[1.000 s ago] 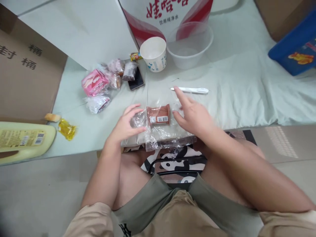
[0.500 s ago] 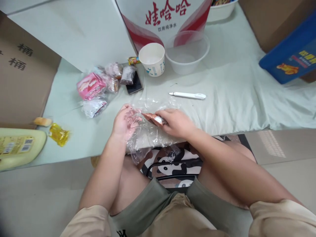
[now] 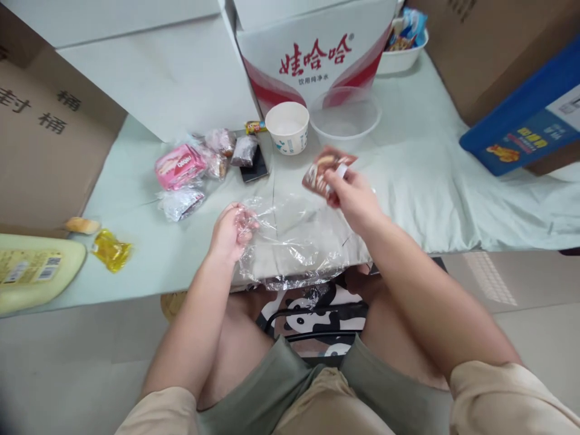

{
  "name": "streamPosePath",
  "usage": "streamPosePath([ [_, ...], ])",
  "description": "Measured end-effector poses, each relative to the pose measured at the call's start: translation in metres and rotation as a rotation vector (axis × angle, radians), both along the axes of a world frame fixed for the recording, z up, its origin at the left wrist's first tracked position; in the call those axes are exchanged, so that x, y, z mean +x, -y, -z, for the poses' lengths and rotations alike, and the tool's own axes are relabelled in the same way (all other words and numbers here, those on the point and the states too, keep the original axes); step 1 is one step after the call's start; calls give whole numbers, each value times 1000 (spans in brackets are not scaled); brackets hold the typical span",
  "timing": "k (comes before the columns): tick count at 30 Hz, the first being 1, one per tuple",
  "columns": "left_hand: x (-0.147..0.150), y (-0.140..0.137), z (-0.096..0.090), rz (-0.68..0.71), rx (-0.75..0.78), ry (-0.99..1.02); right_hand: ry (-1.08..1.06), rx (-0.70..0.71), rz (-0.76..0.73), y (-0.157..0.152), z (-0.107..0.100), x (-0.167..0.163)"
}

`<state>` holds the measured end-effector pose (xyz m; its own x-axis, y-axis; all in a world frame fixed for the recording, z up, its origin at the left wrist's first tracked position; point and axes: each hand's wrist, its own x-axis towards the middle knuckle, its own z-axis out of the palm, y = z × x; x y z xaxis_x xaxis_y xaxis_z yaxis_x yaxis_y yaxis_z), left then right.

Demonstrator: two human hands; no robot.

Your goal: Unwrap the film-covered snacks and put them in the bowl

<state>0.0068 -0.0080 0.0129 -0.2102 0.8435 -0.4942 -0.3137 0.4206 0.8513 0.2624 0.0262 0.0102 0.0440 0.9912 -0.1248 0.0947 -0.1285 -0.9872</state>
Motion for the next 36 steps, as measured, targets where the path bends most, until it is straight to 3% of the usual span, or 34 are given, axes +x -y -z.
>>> streamPosePath([
  [4,2,-1,-1,12,-4,-8,-71,47,100,-24,-11,9],
  [7,1,-2,-1,18,4,-11,-69,-53,151,-12,-3,5],
  [9,0,-4,-2,29,8,-10,72,-49,105,3,7,2],
  [11,0,-5,-2,45,-8,-5,290,82,12,16,14,1],
  [14,-2,-5,0,81,-36,41,580,413,-47,28,18,1],
  [17,-6,-3,5,117,57,40,729,693,-34,38,15,-4],
  [19,-10,-2,10,158,151,-41,753,781,-166,45,14,-10],
  [23,-18,-1,14,144,190,-280,810,677,-623,54,20,-20],
  [26,-24,-3,10,36,135,-339,933,512,-788,56,27,-20],
  [30,-31,-5,5,-38,106,-301,1037,341,-869,56,27,-15],
  [36,-36,-8,11,-41,102,-366,1101,213,-816,55,24,-8],
])
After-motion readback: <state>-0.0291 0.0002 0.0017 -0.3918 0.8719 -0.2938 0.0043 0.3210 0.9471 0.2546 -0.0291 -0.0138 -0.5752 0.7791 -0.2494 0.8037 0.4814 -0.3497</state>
